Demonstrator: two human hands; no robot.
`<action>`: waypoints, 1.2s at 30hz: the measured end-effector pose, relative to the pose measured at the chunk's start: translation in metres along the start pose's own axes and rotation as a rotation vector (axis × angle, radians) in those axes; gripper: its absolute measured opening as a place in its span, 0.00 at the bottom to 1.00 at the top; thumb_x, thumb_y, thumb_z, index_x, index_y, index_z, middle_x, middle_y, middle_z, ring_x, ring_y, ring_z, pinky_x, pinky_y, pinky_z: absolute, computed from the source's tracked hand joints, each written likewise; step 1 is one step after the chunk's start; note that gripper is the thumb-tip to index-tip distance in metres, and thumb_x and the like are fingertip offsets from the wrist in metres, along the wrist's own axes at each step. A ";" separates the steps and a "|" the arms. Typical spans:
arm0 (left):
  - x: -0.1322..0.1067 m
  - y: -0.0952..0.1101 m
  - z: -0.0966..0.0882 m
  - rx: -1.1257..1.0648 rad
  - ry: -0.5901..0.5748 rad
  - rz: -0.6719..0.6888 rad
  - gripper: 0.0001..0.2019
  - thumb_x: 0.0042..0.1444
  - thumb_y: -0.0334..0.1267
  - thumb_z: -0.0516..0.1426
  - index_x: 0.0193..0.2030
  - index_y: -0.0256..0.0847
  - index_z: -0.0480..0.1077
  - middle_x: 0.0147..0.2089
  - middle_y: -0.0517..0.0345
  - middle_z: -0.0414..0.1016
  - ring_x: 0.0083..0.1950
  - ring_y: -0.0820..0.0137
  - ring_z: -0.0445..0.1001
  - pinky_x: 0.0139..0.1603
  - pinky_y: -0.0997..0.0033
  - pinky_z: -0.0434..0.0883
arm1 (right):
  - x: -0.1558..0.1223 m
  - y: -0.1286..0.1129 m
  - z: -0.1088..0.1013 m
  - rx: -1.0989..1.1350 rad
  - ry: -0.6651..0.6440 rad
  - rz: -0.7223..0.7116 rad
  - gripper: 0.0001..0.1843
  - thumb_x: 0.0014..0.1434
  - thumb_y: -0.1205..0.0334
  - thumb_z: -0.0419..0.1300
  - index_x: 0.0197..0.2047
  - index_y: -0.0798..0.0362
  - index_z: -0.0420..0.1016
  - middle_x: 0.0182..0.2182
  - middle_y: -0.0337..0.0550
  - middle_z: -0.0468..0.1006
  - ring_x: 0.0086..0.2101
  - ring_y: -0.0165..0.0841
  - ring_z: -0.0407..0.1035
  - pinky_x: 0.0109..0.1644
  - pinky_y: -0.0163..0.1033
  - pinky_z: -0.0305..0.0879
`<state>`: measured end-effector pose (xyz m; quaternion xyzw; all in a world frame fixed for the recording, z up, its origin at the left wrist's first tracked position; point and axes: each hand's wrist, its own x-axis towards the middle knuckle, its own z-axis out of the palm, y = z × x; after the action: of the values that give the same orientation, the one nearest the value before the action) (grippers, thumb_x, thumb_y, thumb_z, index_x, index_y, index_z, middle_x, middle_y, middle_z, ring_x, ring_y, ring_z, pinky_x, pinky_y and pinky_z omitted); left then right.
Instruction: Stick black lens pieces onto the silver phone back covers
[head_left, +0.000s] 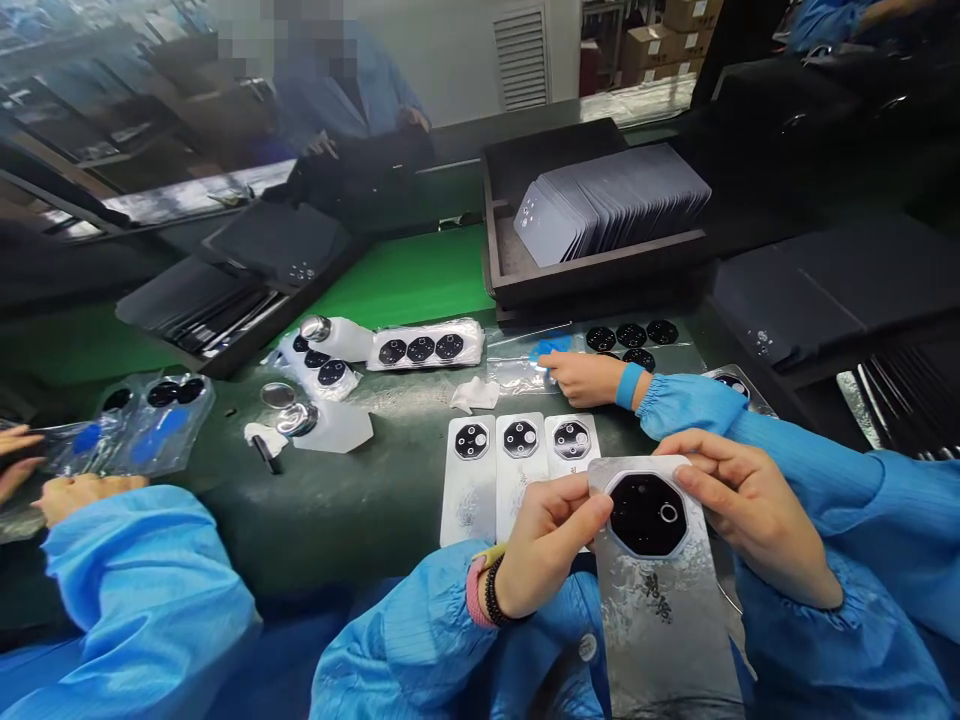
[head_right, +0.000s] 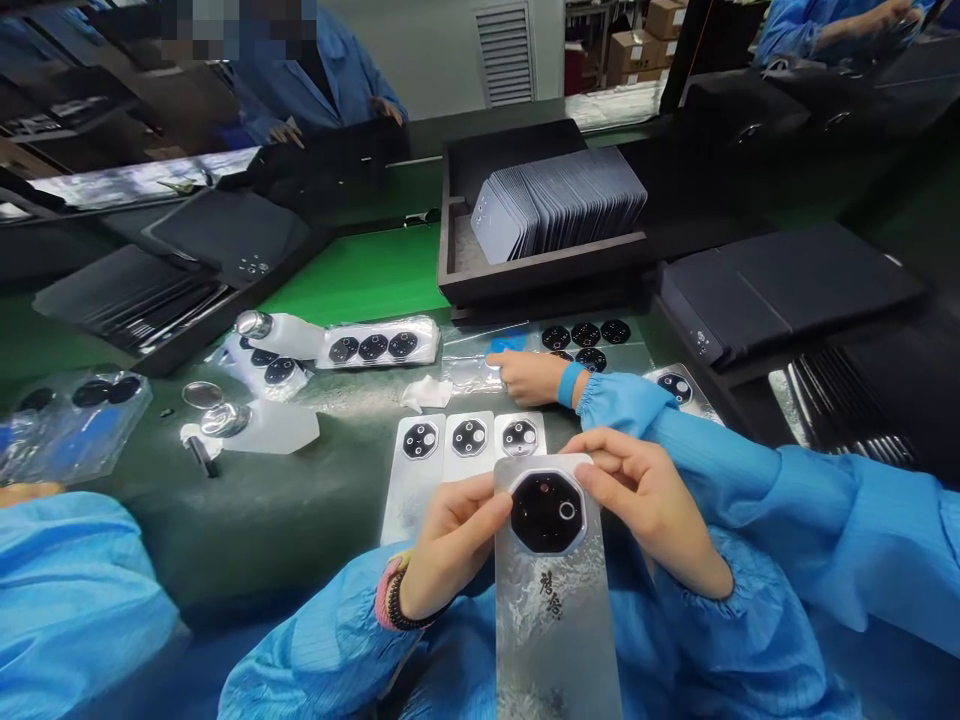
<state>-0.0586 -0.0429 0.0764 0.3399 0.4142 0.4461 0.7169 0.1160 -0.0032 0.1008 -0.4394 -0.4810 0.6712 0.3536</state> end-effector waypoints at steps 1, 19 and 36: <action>0.000 0.001 0.000 0.007 -0.003 0.004 0.27 0.46 0.62 0.64 0.27 0.33 0.73 0.20 0.64 0.60 0.23 0.77 0.58 0.25 0.77 0.56 | 0.000 -0.001 0.000 0.003 -0.003 0.000 0.22 0.49 0.41 0.67 0.34 0.52 0.73 0.18 0.34 0.72 0.19 0.26 0.63 0.20 0.31 0.58; -0.002 0.007 -0.002 0.235 -0.053 0.167 0.26 0.55 0.60 0.57 0.22 0.36 0.69 0.21 0.62 0.58 0.24 0.76 0.54 0.25 0.73 0.54 | -0.009 -0.008 0.002 -0.328 0.043 -0.209 0.24 0.55 0.37 0.60 0.28 0.51 0.78 0.17 0.37 0.72 0.18 0.28 0.65 0.20 0.31 0.62; -0.001 0.005 0.002 0.091 -0.016 0.006 0.28 0.48 0.62 0.61 0.17 0.38 0.61 0.18 0.64 0.53 0.22 0.78 0.52 0.24 0.72 0.51 | -0.005 -0.005 0.005 -0.149 0.005 -0.056 0.17 0.52 0.45 0.65 0.27 0.51 0.73 0.18 0.36 0.69 0.18 0.26 0.62 0.18 0.30 0.58</action>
<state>-0.0584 -0.0426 0.0817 0.3771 0.4273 0.4260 0.7026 0.1138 -0.0074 0.1077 -0.4527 -0.5410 0.6220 0.3399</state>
